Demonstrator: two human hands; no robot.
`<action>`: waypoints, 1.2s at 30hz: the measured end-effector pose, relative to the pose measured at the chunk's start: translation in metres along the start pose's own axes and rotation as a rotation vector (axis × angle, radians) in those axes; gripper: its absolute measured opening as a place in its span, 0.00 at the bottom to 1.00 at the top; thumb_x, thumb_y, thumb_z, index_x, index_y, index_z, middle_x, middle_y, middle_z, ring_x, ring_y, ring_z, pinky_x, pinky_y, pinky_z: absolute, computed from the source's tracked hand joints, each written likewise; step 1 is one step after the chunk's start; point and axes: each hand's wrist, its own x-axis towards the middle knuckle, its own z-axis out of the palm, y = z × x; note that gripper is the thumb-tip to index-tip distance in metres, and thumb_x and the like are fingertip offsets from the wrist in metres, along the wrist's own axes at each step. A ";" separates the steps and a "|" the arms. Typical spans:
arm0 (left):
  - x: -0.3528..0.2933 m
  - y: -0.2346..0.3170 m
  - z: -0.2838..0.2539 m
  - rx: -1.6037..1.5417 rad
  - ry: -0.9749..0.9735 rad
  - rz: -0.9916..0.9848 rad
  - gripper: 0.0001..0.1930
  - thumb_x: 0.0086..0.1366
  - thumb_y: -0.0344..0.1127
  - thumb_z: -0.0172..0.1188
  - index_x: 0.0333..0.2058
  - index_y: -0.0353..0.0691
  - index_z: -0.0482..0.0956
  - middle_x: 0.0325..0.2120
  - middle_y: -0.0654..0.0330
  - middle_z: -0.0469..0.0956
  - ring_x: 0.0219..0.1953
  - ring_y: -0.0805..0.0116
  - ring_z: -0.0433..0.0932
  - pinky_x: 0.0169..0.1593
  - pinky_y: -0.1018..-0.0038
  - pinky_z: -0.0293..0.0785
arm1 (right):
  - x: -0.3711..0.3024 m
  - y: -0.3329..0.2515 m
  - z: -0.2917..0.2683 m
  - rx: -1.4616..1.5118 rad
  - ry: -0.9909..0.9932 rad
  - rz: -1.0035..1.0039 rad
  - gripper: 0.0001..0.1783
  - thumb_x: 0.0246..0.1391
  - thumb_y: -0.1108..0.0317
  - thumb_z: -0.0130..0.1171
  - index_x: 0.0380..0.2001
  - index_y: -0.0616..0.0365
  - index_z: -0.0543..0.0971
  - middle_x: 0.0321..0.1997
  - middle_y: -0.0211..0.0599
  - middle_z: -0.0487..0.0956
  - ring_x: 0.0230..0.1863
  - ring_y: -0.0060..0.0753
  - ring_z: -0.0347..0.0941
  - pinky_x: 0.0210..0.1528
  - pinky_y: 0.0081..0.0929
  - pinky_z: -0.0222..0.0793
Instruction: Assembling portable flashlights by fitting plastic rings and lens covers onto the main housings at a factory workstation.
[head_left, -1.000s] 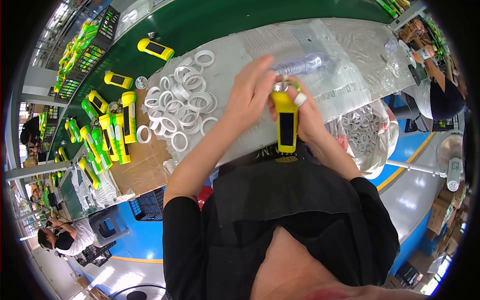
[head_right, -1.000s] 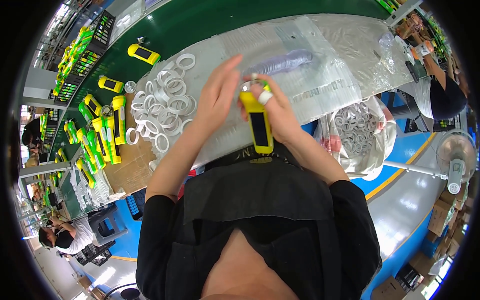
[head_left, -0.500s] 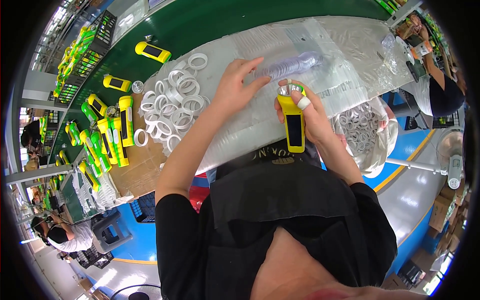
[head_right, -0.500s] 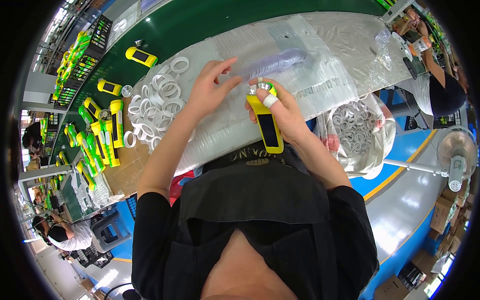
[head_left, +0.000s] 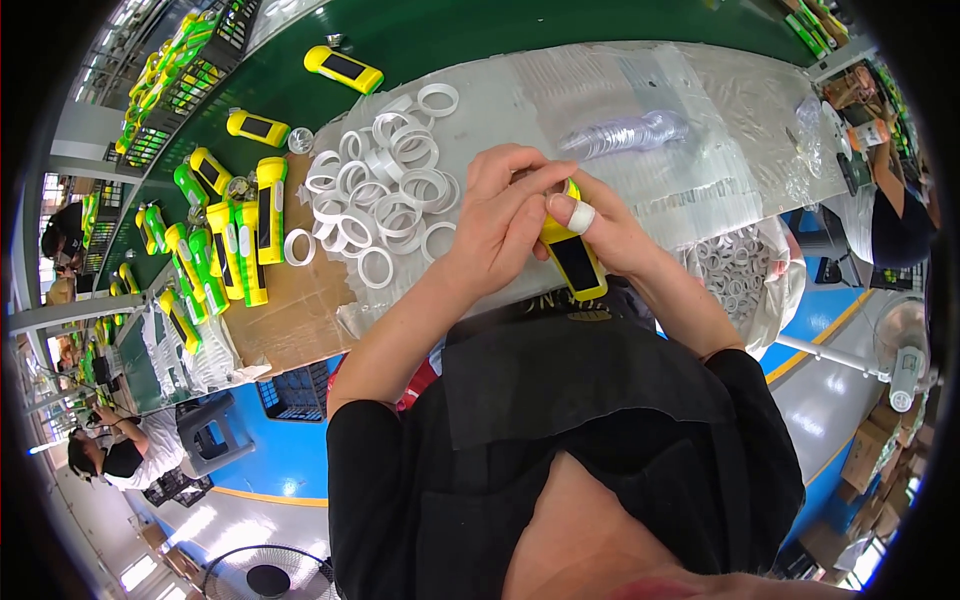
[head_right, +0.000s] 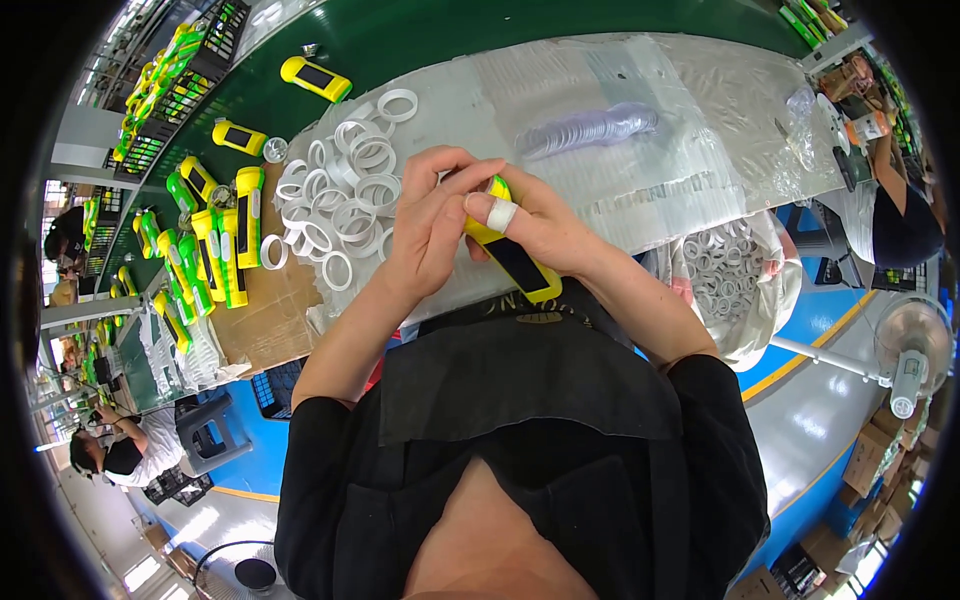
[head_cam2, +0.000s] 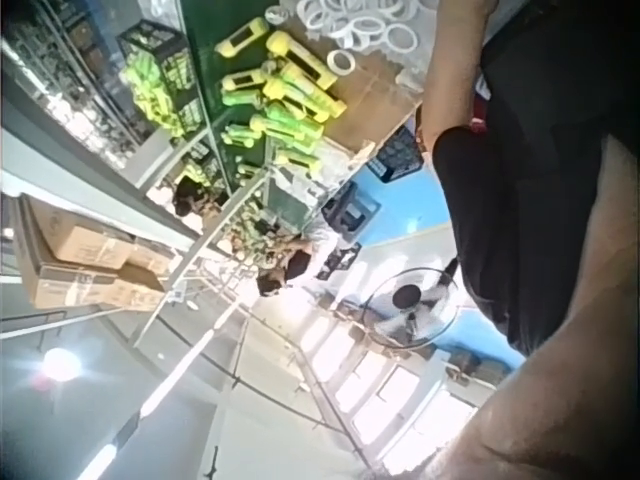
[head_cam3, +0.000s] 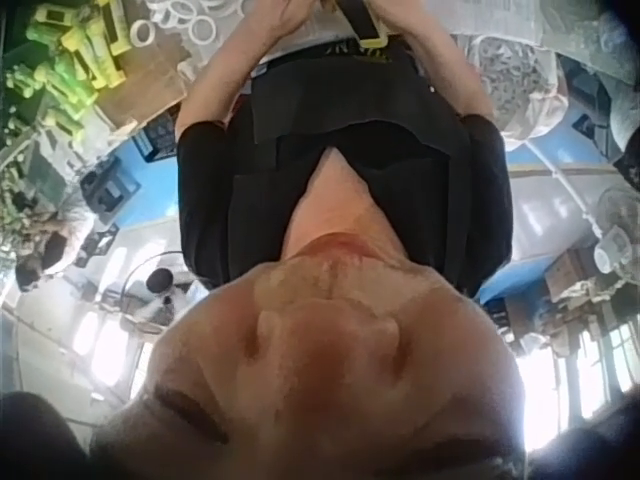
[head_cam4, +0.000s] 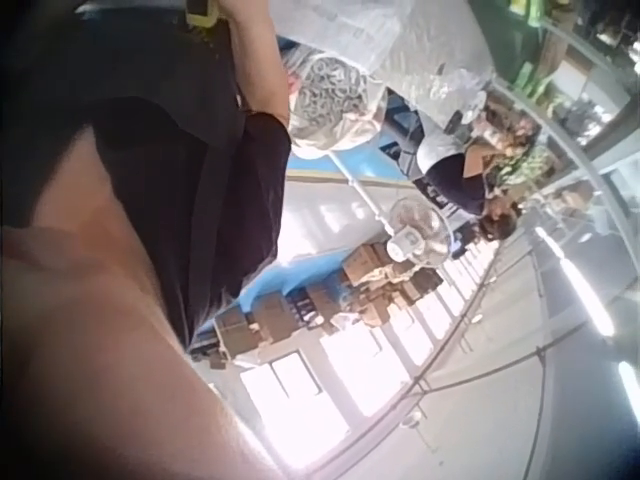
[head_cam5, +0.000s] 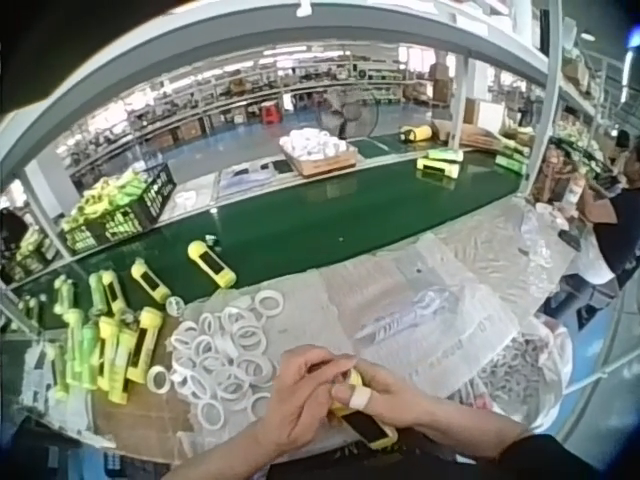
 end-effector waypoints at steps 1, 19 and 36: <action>-0.001 -0.002 -0.001 -0.001 0.026 -0.005 0.17 0.65 0.32 0.49 0.49 0.38 0.78 0.47 0.53 0.72 0.50 0.54 0.68 0.55 0.63 0.63 | 0.005 0.004 0.003 0.022 -0.012 -0.037 0.20 0.64 0.58 0.52 0.53 0.59 0.67 0.36 0.35 0.74 0.32 0.27 0.74 0.36 0.25 0.70; 0.069 -0.110 -0.079 0.664 -0.238 -0.296 0.24 0.61 0.41 0.64 0.56 0.50 0.74 0.44 0.58 0.75 0.46 0.61 0.74 0.47 0.64 0.72 | 0.064 -0.001 -0.012 -0.084 0.106 -0.382 0.16 0.61 0.68 0.51 0.51 0.57 0.68 0.30 0.35 0.75 0.29 0.24 0.71 0.35 0.24 0.68; 0.104 -0.006 -0.039 0.061 -0.033 -0.128 0.11 0.57 0.38 0.70 0.31 0.39 0.78 0.41 0.59 0.75 0.43 0.70 0.74 0.44 0.75 0.74 | 0.077 0.014 -0.018 -0.355 -0.060 -0.404 0.27 0.59 0.56 0.60 0.53 0.61 0.65 0.40 0.35 0.75 0.38 0.27 0.75 0.41 0.27 0.73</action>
